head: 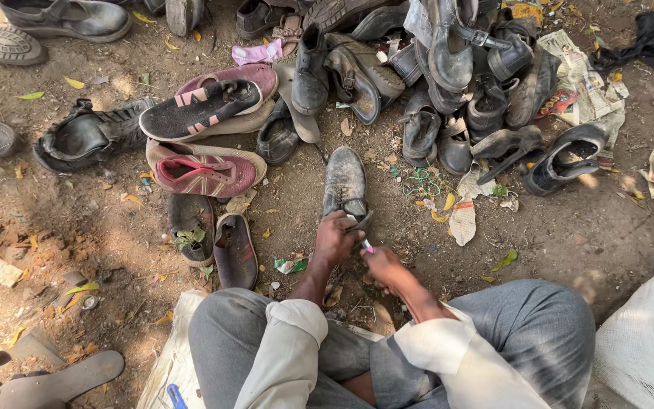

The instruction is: The person uses a knife to scrape and cut the soles of various shoes, handling them one at a time and placing them back onto a pile on the ground.

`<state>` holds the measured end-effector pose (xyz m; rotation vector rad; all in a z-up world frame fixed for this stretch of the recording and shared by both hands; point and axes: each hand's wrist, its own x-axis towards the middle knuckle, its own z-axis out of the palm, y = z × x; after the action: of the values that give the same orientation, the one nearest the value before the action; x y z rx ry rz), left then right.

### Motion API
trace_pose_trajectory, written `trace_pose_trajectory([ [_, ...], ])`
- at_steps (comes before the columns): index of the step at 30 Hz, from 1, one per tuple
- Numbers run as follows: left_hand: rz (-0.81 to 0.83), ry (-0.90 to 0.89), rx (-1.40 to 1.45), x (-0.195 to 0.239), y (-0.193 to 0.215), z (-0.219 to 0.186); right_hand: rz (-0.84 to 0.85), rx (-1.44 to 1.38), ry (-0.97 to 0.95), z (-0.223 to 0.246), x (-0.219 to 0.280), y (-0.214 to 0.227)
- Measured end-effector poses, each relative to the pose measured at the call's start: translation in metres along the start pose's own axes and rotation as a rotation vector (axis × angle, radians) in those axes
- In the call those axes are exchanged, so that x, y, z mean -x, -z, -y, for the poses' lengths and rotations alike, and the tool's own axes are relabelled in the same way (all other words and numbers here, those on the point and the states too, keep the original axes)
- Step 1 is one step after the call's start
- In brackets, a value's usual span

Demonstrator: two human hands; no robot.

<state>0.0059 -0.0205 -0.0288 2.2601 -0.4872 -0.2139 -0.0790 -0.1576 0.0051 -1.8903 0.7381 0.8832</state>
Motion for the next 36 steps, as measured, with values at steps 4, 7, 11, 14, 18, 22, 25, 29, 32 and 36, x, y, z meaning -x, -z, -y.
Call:
trace_pose_trajectory([
  [4,-0.065,0.034,0.165,0.006,0.008,0.004,0.173,-0.345,-0.015,-0.011,0.06,-0.009],
  [7,-0.028,0.02,0.135,0.003,0.008,-0.005,0.144,-0.331,-0.117,-0.013,0.07,-0.013],
  [11,0.124,0.089,0.125,0.003,0.009,0.001,0.161,-0.416,-0.061,-0.005,0.038,-0.013],
  [14,-0.101,-0.087,0.054,-0.007,-0.005,0.007,0.099,-0.411,-0.075,0.009,0.012,-0.023],
  [18,0.0,0.143,0.125,0.0,-0.006,0.006,0.03,-0.517,0.048,-0.028,0.039,-0.068],
  [22,0.005,0.121,0.13,0.002,0.0,-0.003,0.131,-0.741,0.005,-0.029,0.032,-0.065],
  [25,0.045,0.121,0.173,-0.004,0.006,-0.001,0.073,-0.485,-0.127,0.003,0.012,-0.046],
  [29,0.023,0.207,0.158,-0.005,-0.005,0.002,-0.138,-0.471,0.025,-0.013,0.018,-0.081],
  [32,0.003,0.219,0.114,-0.023,-0.004,-0.002,-0.094,-0.391,0.123,-0.037,0.028,-0.092],
  [36,0.066,0.252,0.131,-0.013,0.005,-0.007,-0.085,-0.486,-0.054,-0.021,-0.016,-0.08],
])
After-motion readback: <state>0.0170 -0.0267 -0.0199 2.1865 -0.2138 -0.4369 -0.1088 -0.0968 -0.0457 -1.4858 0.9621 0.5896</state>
